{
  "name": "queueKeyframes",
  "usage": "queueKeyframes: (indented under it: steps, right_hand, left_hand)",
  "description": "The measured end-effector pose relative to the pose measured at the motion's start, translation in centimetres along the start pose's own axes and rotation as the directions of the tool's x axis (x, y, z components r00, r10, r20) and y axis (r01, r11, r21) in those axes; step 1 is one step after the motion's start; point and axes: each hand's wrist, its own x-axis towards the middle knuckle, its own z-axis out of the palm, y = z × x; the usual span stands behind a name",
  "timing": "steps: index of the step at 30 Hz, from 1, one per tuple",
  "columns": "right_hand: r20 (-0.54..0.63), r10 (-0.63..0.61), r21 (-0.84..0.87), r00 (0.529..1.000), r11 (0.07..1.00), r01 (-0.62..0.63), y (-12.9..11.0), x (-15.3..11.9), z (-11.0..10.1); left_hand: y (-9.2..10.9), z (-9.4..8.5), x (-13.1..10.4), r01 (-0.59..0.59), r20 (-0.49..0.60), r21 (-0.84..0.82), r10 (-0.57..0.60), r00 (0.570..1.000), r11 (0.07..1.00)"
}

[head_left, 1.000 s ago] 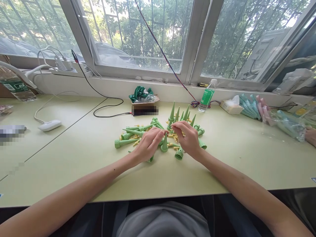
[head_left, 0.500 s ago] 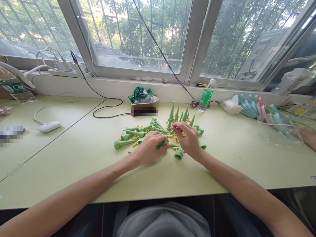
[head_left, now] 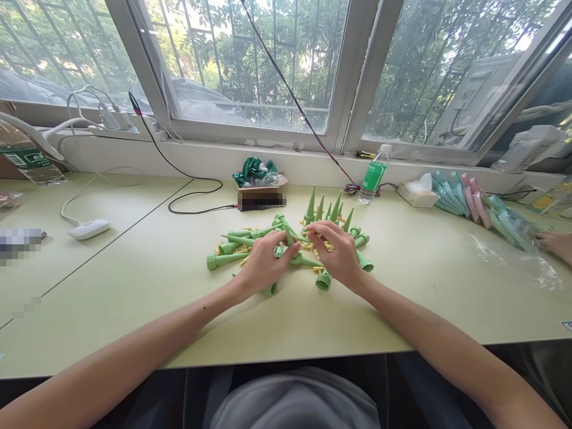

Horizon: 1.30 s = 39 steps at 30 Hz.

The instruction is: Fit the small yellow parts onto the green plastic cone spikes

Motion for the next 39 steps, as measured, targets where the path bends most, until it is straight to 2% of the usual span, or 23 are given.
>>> queueKeyframes:
  steps: [2,5,13,20,39]
  right_hand:
    - [0.012,0.018,0.018,1.000,1.000,-0.018,0.00,-0.02,0.04]
    - [0.018,0.023,0.045,1.000,0.999,-0.024,0.03,-0.09,0.11]
    - [0.044,0.051,0.062,0.998,0.997,-0.054,0.23,-0.23,0.27]
    - [0.050,0.039,0.035,0.998,0.999,-0.041,0.22,-0.27,0.23]
    - [0.056,0.036,0.089,0.998,0.995,-0.041,-0.19,-0.28,0.20]
  left_hand:
    - [-0.04,-0.06,0.14,0.050,-0.075,-0.015,-0.051,0.996,0.999]
    - [-0.09,-0.10,0.27,0.089,-0.127,-0.063,-0.097,0.987,0.994]
    - [0.00,0.07,0.05,0.084,-0.118,-0.214,-0.111,0.987,0.973]
    - [-0.05,0.16,0.19,0.098,-0.142,-0.253,-0.137,0.980,0.962]
    - [0.07,0.27,0.00,0.113,-0.080,-0.334,-0.148,0.986,0.936]
